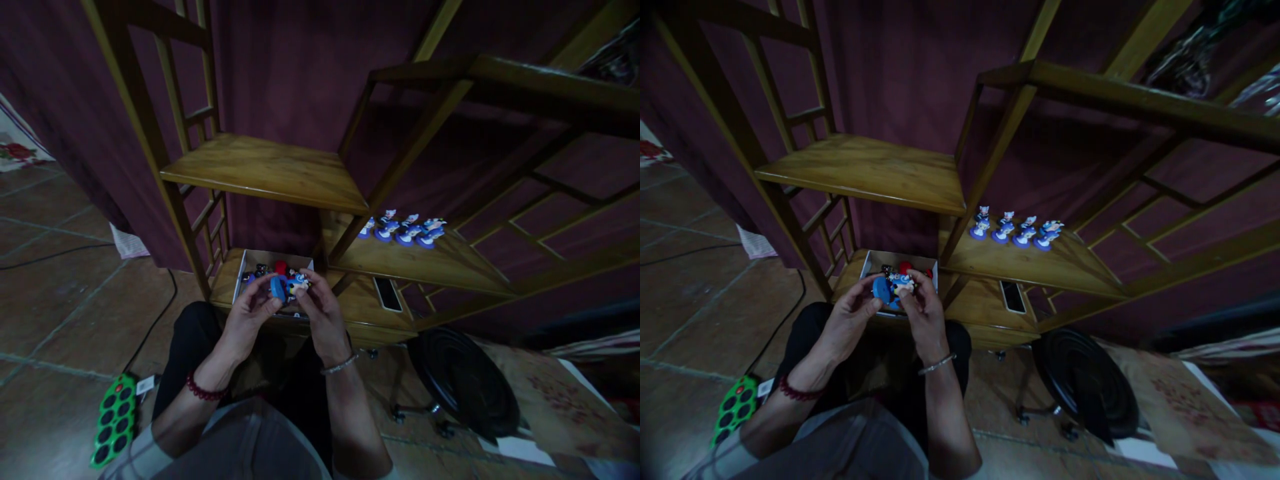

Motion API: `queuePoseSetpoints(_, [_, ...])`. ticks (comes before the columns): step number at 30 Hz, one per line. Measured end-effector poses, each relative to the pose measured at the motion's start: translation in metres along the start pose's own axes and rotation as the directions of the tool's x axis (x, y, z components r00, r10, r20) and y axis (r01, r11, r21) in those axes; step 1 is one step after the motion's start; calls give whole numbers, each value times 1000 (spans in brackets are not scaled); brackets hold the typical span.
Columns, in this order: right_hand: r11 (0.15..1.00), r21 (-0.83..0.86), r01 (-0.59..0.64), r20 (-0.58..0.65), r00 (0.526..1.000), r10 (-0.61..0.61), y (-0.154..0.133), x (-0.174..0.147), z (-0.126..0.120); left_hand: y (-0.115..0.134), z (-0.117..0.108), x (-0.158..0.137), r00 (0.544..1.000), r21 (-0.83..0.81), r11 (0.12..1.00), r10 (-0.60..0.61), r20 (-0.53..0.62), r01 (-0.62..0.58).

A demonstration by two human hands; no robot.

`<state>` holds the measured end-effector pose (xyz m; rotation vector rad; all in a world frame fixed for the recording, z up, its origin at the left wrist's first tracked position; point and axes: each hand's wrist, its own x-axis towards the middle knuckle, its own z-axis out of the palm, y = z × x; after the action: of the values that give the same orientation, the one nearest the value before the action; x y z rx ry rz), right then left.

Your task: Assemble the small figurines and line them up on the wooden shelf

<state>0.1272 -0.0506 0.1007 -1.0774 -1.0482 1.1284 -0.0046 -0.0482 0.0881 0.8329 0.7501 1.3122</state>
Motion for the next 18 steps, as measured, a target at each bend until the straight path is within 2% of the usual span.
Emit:
queuePoseSetpoints(10, [950,270,-160,45,987,153,-2,6,-4,4,3,1,1000,52,998,18,19,-19])
queuePoseSetpoints(18, [941,280,-189,45,982,183,2,6,-2,5,2,1,999,119,992,27,37,-31])
